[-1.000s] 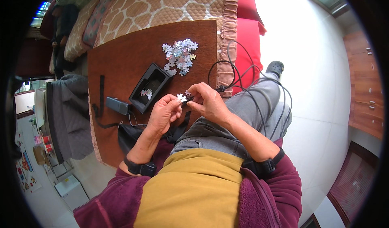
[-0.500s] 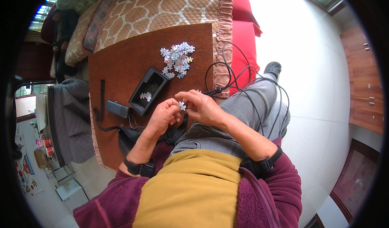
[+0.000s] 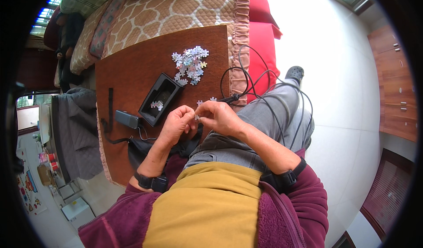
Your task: The person sits on the floor and assembles jigsaw puzzle pieces by hand. They repeatedly pick up pieces, align edges, and connect them into a growing cluster on the table.
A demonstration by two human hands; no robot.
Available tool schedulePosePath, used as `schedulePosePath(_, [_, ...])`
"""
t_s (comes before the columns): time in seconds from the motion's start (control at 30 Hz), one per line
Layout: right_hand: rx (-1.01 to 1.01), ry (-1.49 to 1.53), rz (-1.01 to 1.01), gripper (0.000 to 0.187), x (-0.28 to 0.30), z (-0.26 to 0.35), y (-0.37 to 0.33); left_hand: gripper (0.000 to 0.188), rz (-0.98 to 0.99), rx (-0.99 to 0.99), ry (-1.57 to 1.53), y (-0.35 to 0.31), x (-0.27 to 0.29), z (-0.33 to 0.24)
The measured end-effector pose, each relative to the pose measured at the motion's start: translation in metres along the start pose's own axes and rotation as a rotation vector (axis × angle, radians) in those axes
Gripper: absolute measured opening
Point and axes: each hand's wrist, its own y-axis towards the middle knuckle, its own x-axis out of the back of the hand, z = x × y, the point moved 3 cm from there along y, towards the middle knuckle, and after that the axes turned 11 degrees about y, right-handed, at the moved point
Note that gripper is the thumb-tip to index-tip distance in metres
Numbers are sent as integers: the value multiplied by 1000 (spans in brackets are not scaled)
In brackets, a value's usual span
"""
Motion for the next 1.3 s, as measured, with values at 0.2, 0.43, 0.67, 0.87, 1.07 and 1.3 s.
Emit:
schedulePosePath(0.2, [-219,369,-203,10,3,-24,1,15,-38,-50,-118,3,-8,2])
schedulePosePath(0.43, [-206,513,-293,9,7,-34,1,31,-222,-286,58,6,-17,1])
schedulePosePath(0.67, [-219,485,-258,9,4,-36,0,31,-320,-407,397,5,-16,-1])
schedulePosePath(0.87, [-229,516,-234,8,0,-37,0,29,-404,-486,572,4,-15,-5])
schedulePosePath(1.07, [-227,396,-257,13,10,-38,3,21,-506,-542,639,8,8,-4])
schedulePosePath(1.3, [111,-439,-213,11,36,-39,31,21,-865,-508,923,11,83,-10])
